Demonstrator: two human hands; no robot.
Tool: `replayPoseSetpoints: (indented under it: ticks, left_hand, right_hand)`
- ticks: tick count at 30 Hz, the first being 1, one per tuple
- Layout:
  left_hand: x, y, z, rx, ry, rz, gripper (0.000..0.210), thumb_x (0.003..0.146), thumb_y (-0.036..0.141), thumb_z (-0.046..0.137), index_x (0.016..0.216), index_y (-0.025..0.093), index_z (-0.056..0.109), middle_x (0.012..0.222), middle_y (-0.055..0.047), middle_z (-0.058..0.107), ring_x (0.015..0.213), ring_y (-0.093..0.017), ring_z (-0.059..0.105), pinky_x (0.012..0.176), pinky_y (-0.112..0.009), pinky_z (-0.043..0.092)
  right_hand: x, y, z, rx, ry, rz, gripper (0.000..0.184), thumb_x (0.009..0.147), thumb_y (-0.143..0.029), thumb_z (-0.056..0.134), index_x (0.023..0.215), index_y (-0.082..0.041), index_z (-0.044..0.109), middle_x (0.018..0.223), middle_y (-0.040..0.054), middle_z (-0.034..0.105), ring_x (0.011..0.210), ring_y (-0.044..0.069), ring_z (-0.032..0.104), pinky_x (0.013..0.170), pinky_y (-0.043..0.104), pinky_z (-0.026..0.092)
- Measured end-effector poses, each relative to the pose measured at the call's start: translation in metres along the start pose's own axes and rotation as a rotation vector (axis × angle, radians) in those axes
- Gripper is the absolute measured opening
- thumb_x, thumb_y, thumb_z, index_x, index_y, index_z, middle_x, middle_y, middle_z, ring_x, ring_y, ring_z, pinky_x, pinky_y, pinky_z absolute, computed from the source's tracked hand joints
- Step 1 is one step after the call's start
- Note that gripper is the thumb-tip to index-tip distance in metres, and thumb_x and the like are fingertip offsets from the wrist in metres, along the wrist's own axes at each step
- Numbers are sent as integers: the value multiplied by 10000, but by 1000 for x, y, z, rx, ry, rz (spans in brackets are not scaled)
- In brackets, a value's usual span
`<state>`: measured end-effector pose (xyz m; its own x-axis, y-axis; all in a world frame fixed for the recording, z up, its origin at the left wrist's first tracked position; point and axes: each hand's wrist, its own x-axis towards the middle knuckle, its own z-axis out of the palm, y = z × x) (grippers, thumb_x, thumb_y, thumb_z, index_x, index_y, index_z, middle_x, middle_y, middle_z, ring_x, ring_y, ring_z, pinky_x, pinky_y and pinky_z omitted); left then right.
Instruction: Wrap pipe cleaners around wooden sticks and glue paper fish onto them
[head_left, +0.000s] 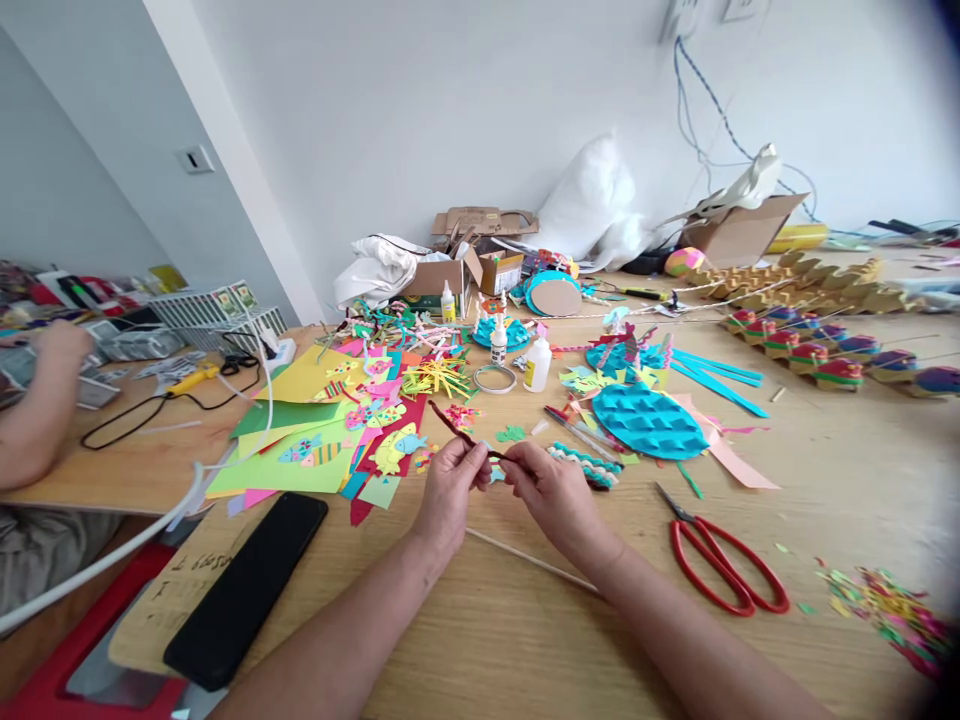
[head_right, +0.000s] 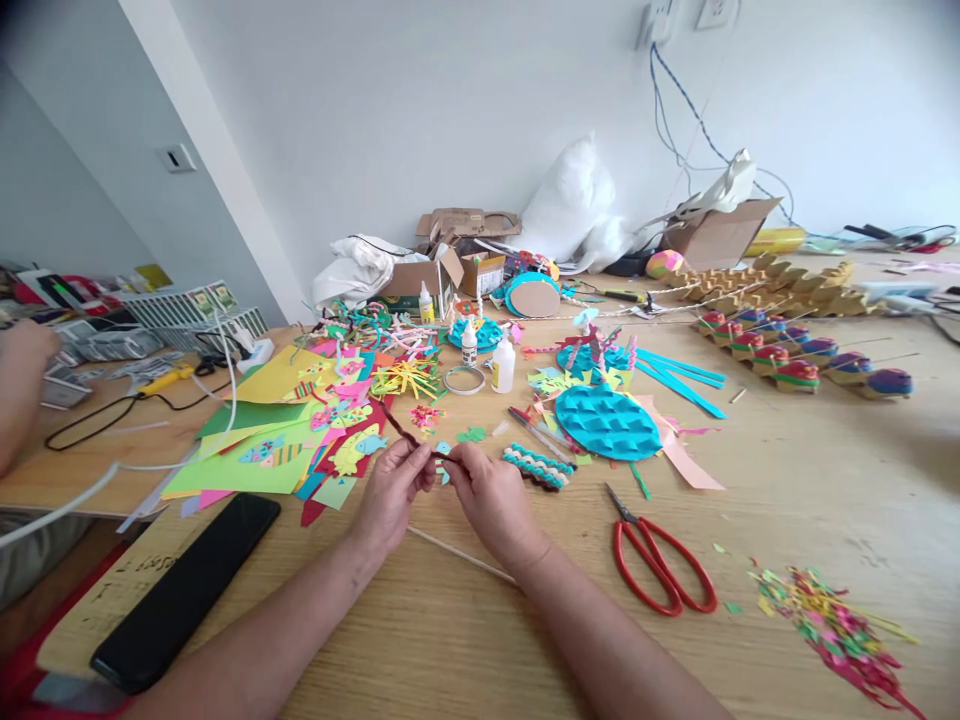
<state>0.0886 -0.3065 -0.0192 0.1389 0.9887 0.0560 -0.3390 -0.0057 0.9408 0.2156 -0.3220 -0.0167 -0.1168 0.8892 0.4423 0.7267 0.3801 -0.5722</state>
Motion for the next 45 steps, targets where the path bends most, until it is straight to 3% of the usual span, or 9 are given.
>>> replayPoseSetpoints:
  ticks: [9, 14, 18, 25, 31, 38, 45]
  left_hand:
    - [6, 4, -4, 87, -10, -53, 233, 680, 344, 601, 616, 136, 519, 510, 34, 462, 480, -58, 385, 473, -188, 290]
    - [7, 3, -7, 51, 21, -19, 261, 686, 369, 601, 618, 147, 480, 523, 39, 452, 483, -56, 384, 471, -186, 288]
    - [7, 1, -7, -12, 24, -43, 244, 687, 349, 606, 634, 149, 476, 531, 42, 463, 482, -53, 396, 467, -180, 289]
    - [5, -1, -5, -71, 28, -75, 217, 691, 315, 609, 644, 145, 482, 529, 45, 470, 473, -46, 401, 463, -174, 291]
    - [3, -1, -3, -68, 28, -83, 216, 683, 325, 616, 664, 144, 500, 556, 39, 479, 501, -50, 414, 489, -175, 313]
    - [0, 2, 2, 37, 51, 34, 244, 688, 347, 604, 612, 144, 492, 523, 40, 457, 500, -62, 399, 493, -189, 312]
    - [5, 2, -3, 35, 73, 3, 267, 663, 383, 619, 624, 146, 502, 537, 35, 471, 495, -61, 407, 487, -183, 313]
  right_hand:
    - [-1, 1, -3, -134, -163, -104, 193, 817, -179, 371, 726, -186, 542, 609, 24, 633, 537, 133, 577, 491, 206, 352]
    - [0, 1, -2, -60, -107, -34, 189, 841, -247, 375, 810, -184, 551, 589, 11, 619, 491, 118, 556, 472, 198, 362]
    - [-1, 1, -2, -103, -98, -39, 222, 847, -262, 368, 770, -185, 561, 559, 12, 612, 484, 123, 554, 467, 198, 353]
    - [-2, -1, 2, -242, -82, -57, 208, 852, -264, 378, 863, -178, 566, 638, 41, 662, 549, 153, 597, 476, 215, 323]
    - [-4, -1, 2, -317, -37, -110, 238, 860, -275, 370, 743, -187, 558, 583, 25, 635, 492, 134, 559, 461, 217, 276]
    - [-1, 0, 0, -172, 2, -64, 220, 853, -266, 372, 729, -180, 531, 623, 26, 624, 535, 126, 550, 506, 208, 323]
    - [-3, 4, 1, -134, -48, -105, 229, 860, -264, 352, 764, -189, 546, 602, 21, 616, 508, 117, 535, 488, 197, 334]
